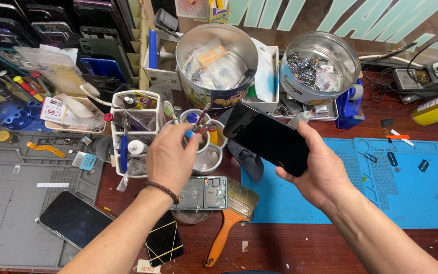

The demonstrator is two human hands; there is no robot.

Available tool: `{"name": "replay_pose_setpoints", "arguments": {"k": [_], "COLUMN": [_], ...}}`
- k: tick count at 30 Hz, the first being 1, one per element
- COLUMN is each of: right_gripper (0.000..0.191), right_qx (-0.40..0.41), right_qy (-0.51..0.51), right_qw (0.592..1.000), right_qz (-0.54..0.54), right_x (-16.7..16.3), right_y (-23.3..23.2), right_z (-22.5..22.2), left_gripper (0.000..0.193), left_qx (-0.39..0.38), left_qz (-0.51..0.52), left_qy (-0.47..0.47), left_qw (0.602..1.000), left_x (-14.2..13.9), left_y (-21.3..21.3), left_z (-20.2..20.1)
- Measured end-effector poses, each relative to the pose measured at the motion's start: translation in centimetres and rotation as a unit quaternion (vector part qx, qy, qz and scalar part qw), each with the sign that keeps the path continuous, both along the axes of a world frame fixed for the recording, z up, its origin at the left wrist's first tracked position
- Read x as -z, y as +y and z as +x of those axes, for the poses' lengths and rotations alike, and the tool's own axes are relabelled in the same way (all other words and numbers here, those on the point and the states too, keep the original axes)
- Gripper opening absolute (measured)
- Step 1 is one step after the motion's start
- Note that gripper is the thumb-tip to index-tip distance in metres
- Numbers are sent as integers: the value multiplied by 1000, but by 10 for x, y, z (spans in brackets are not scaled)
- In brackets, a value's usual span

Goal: The person uses a metal prying tool to separate the back cover from a smartphone, then uses a screwdriver to remove screws from the internal frame. The back cover is set aside and the phone remains open on the workbench.

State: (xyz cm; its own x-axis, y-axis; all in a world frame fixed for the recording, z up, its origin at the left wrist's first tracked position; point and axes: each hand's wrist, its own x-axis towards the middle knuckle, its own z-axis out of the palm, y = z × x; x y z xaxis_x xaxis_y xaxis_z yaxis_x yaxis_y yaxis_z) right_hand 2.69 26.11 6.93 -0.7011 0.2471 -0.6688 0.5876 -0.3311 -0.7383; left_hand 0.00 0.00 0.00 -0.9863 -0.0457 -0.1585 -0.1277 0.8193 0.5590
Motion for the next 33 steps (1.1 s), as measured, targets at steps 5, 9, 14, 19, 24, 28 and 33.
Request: {"name": "replay_pose_setpoints", "arguments": {"k": [5,9,14,19,24,28,33], "right_gripper": [41,40,37,39,42,44,42], "right_qx": [14,14,-14,-58,-97,-96,-104], "right_qy": [-5,-15,10,36,49,34,48], "right_qw": [1000,1000,999,996,991,992,990], "right_qz": [1,-8,-40,-64,-80,-69,-78], "right_x": [-7,-5,-5,-9,-10,-11,-11], "right_y": [7,3,-7,-26,-47,-60,-70], "right_z": [-3,-5,-8,-10,-7,-4,0], "left_gripper": [79,82,49,53,31,32,38], "left_qx": [-26,4,-35,-196,-164,-147,-99], "left_qz": [64,169,145,-14,86,101,47], "left_qy": [257,141,257,310,124,165,320], "left_qw": [964,976,955,930,975,970,941], "left_x": [-22,-19,-3,8,19,17,3], "left_y": [2,21,14,-48,-67,-69,-71], "left_z": [-7,7,26,22,28,32,30]}}
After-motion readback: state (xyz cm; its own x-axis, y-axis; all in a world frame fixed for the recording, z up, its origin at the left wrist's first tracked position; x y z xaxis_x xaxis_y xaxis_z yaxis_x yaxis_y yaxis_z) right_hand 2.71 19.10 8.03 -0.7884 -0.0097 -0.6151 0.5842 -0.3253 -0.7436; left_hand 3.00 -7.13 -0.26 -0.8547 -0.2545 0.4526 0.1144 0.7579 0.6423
